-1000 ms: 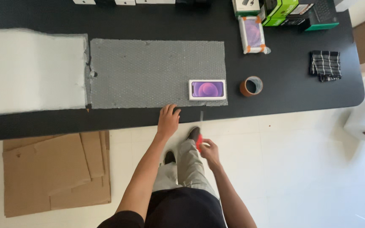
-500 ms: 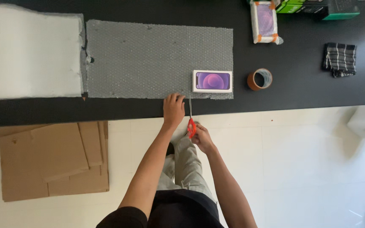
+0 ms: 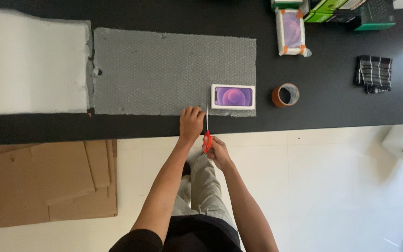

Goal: The person wraps a smartphone box in bubble wrap, cuts the material to size, folds it around the box, and secures it with multiple strips of brown packing tape. The person uses scissors to cut the tape and places the finished package on the table.

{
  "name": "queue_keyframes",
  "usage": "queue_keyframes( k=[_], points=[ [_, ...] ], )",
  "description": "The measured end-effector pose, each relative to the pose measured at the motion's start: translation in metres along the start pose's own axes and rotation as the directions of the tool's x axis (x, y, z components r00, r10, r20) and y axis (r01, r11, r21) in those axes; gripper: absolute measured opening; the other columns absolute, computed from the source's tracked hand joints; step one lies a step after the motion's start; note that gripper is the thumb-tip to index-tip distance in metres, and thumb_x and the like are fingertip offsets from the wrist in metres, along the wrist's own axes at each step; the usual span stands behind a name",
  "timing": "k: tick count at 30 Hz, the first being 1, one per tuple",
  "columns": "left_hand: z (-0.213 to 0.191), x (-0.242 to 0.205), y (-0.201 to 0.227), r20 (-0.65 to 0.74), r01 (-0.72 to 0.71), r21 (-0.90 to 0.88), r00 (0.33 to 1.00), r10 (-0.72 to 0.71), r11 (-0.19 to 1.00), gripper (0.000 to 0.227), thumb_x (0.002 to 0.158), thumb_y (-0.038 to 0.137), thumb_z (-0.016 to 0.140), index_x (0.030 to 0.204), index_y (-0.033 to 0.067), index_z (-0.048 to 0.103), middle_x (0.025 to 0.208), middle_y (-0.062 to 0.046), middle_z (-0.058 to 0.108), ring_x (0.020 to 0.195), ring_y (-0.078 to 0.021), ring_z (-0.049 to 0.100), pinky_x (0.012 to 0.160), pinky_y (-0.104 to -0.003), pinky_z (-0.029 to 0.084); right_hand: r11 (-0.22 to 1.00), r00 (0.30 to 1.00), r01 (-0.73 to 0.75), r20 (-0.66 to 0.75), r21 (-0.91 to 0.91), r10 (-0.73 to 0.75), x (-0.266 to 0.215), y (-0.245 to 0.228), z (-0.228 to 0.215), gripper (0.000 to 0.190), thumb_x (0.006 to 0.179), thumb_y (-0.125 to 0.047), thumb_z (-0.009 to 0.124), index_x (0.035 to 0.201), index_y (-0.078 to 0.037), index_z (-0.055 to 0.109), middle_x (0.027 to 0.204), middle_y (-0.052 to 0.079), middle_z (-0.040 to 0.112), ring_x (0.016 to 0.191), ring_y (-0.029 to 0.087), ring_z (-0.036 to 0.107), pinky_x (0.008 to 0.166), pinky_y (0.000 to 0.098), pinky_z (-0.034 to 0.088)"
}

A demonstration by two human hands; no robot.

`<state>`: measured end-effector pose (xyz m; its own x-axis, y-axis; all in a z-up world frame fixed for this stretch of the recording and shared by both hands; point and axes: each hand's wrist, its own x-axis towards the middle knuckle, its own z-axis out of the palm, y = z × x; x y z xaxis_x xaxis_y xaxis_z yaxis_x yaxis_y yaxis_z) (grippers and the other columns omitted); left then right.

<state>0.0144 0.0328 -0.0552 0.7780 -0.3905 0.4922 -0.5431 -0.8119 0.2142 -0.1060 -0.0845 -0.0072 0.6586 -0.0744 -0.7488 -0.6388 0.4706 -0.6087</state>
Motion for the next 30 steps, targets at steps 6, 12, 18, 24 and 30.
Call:
queue_keyframes(
  k=[6, 12, 18, 24, 30],
  points=[
    [-0.003, 0.001, 0.001, -0.026, -0.015, -0.008, 1.000, 0.015, 1.000, 0.015, 0.101, 0.022, 0.065, 0.087, 0.0191, 0.067, 0.094, 0.001, 0.055, 0.087, -0.0210, 0.055, 0.074, -0.036, 0.042, 1.000, 1.000, -0.007, -0.002, 0.015, 0.007, 0.004, -0.005, 0.005, 0.026, 0.096, -0.032, 0.081, 0.102, -0.009, 0.070, 0.067, 0.009, 0.061, 0.045, 0.008, 0.036, 0.040, 0.0187, 0.029],
    [-0.004, 0.001, 0.003, -0.056, 0.002, -0.057, 0.998, -0.005, 0.998, 0.016, 0.102, 0.023, 0.066, 0.087, 0.0176, 0.070, 0.093, 0.000, 0.057, 0.087, -0.0215, 0.058, 0.074, -0.035, 0.043, 1.000, 1.000, 0.009, -0.015, 0.026, -0.009, 0.013, -0.001, 0.003, 0.025, 0.097, -0.030, 0.081, 0.102, -0.008, 0.070, 0.066, 0.009, 0.059, 0.044, 0.010, 0.039, 0.039, 0.0206, 0.031],
    [-0.004, 0.002, 0.005, -0.047, 0.009, -0.032, 0.999, -0.011, 0.999, 0.014, 0.102, 0.023, 0.065, 0.089, 0.0184, 0.070, 0.094, 0.001, 0.058, 0.089, -0.0220, 0.059, 0.074, -0.036, 0.044, 1.000, 1.000, 0.012, -0.019, 0.016, -0.012, 0.007, -0.011, 0.007, 0.027, 0.095, -0.030, 0.083, 0.100, -0.008, 0.070, 0.067, 0.009, 0.062, 0.043, 0.008, 0.037, 0.039, 0.0182, 0.029],
    [-0.006, 0.004, 0.007, -0.062, 0.013, -0.052, 0.998, -0.016, 0.999, 0.012, 0.100, 0.022, 0.067, 0.089, 0.0168, 0.069, 0.093, 0.000, 0.058, 0.087, -0.0221, 0.059, 0.073, -0.036, 0.044, 1.000, 0.999, 0.004, -0.047, 0.024, -0.003, 0.005, -0.012, 0.008, 0.023, 0.095, -0.027, 0.082, 0.096, -0.009, 0.068, 0.065, 0.008, 0.061, 0.042, 0.006, 0.036, 0.037, 0.0165, 0.028],
    [-0.010, 0.003, 0.009, -0.037, 0.043, -0.062, 0.998, -0.046, 0.997, 0.014, 0.101, 0.021, 0.066, 0.088, 0.0163, 0.067, 0.092, 0.001, 0.056, 0.086, -0.0218, 0.059, 0.072, -0.036, 0.044, 0.999, 1.000, 0.020, 0.003, 0.048, -0.020, 0.006, -0.009, 0.008, 0.021, 0.101, -0.026, 0.073, 0.097, -0.007, 0.065, 0.065, 0.011, 0.062, 0.038, 0.007, 0.033, 0.036, 0.0174, 0.026]
  ],
)
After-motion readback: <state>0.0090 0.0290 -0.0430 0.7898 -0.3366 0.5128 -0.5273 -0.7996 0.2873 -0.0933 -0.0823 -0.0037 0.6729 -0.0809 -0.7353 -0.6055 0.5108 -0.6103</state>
